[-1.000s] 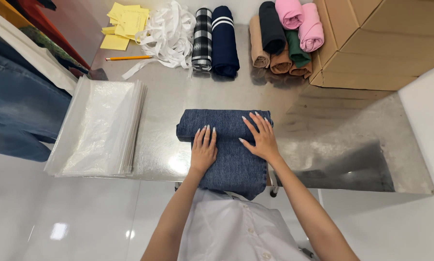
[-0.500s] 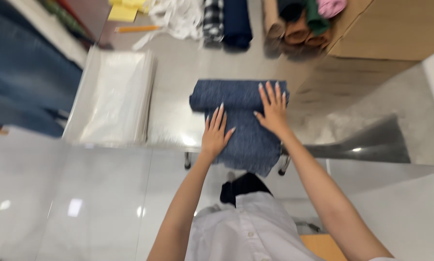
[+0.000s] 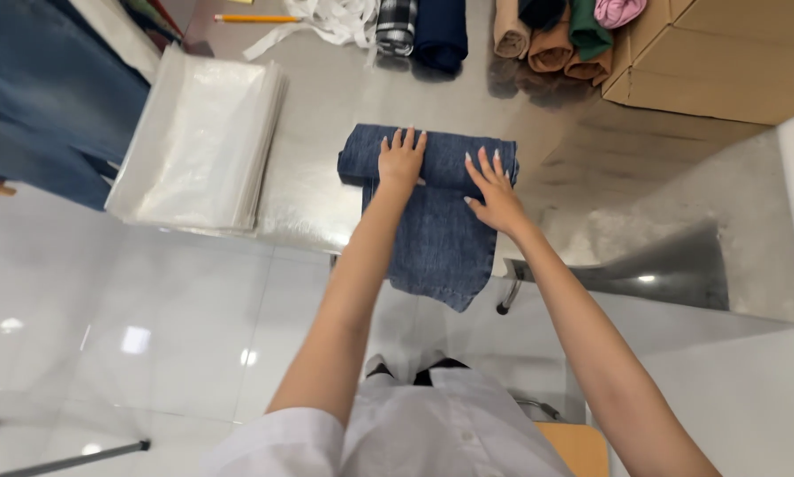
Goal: The person folds a pink t-shirt and places it on a stack of other folded clothes. They then take a pair of navy blue shorts from a rack, fold them, and place them on the table. Finally, they take a pair of denim shorts from the rack, fold them, and add them to the pile.
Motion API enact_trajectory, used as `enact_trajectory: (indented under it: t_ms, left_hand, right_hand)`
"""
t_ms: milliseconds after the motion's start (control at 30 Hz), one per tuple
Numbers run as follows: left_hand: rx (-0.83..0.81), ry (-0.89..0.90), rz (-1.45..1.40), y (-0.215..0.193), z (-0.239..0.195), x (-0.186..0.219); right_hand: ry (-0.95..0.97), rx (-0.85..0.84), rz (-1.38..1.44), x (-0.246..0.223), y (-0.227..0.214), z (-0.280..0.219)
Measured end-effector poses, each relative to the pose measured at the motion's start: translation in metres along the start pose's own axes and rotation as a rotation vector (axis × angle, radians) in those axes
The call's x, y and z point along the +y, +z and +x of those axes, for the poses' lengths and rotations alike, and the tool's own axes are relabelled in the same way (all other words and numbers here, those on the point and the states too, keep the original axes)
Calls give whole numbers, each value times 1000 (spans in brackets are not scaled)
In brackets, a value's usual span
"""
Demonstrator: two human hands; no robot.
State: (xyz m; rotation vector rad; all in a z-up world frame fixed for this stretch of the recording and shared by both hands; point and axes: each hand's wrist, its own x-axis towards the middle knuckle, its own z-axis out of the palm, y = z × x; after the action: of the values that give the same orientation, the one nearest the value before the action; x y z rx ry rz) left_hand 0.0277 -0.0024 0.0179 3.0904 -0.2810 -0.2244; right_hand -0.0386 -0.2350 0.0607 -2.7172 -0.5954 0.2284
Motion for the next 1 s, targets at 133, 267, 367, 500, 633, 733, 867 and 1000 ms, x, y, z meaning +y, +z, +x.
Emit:
enact_trajectory:
  t_ms: [133, 267, 367, 500, 633, 733, 867, 1000]
  left_hand:
    - [249, -25, -25, 1, 0, 10]
    - [182, -31, -8, -38, -18, 19]
    - [103, -55, 0, -26, -9, 21]
    - [113, -57, 30, 9, 17, 17]
    - [214, -47, 90, 58, 42, 19]
    - [316, -20, 151, 76, 39, 24]
    - [396, -61, 267, 65, 25, 34]
    - [428, -68, 338, 53, 4, 38]
  right_hand:
    - [-28, -25, 193, 36, 11, 10]
    - [-50, -59, 350, 30, -15, 5]
    - [-33, -90, 451, 19, -40, -1]
    - [-28, -99, 464, 22, -40, 3]
    - [-18, -112, 405, 19, -40, 0]
    - [-27, -133, 376, 15, -43, -5]
    - [17, -187, 345, -11, -79, -14]
    - [17, -150, 35, 19, -41, 40]
